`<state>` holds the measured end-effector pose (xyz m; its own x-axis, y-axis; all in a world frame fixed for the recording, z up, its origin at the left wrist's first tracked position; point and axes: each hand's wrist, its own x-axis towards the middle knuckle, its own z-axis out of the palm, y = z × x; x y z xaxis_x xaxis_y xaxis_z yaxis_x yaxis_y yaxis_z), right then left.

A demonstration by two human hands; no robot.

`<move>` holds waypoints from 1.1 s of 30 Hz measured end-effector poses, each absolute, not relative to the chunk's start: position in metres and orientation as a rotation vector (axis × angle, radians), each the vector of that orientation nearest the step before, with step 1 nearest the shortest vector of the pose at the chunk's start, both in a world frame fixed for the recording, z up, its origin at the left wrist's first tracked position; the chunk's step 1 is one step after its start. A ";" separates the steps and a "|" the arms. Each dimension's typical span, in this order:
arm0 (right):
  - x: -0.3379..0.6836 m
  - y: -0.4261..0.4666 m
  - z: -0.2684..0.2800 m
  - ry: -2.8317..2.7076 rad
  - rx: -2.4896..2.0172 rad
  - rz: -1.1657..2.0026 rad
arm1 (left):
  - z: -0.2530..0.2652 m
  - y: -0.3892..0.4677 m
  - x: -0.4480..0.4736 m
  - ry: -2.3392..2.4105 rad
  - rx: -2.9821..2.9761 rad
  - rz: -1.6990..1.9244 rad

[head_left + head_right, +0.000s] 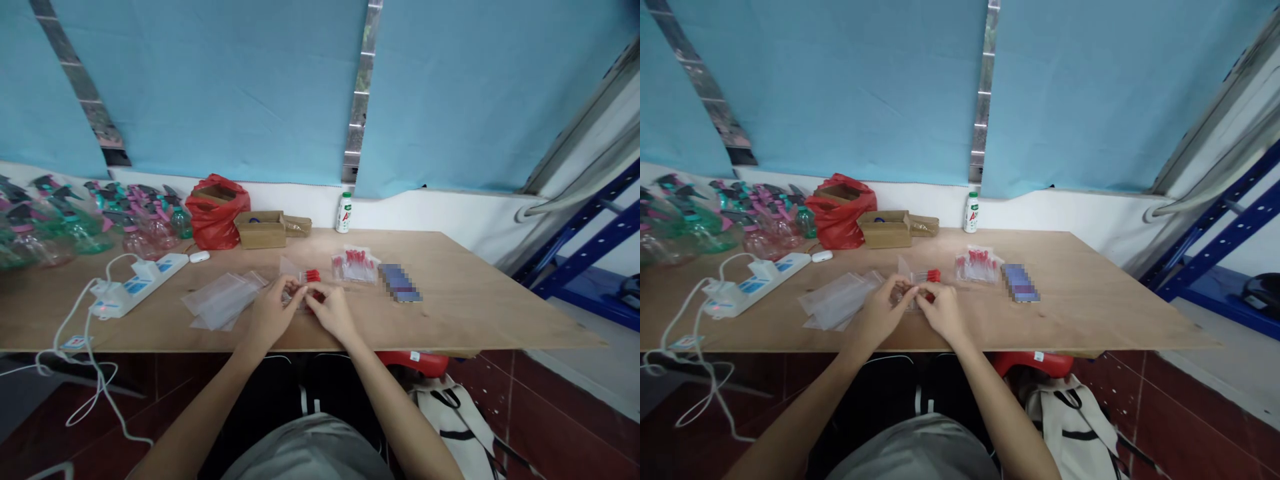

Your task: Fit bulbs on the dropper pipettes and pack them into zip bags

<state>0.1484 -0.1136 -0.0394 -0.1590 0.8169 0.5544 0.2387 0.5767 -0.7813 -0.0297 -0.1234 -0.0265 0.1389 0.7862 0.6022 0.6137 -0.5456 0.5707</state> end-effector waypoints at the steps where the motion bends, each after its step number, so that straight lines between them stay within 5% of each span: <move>1: 0.148 -0.115 -0.038 -1.744 -0.878 0.618 | -0.027 -0.122 -0.030 1.408 2.208 1.372; 33: 0.146 -0.112 -0.045 -1.674 -0.965 0.520 | -0.046 -0.110 -0.032 1.269 2.382 1.289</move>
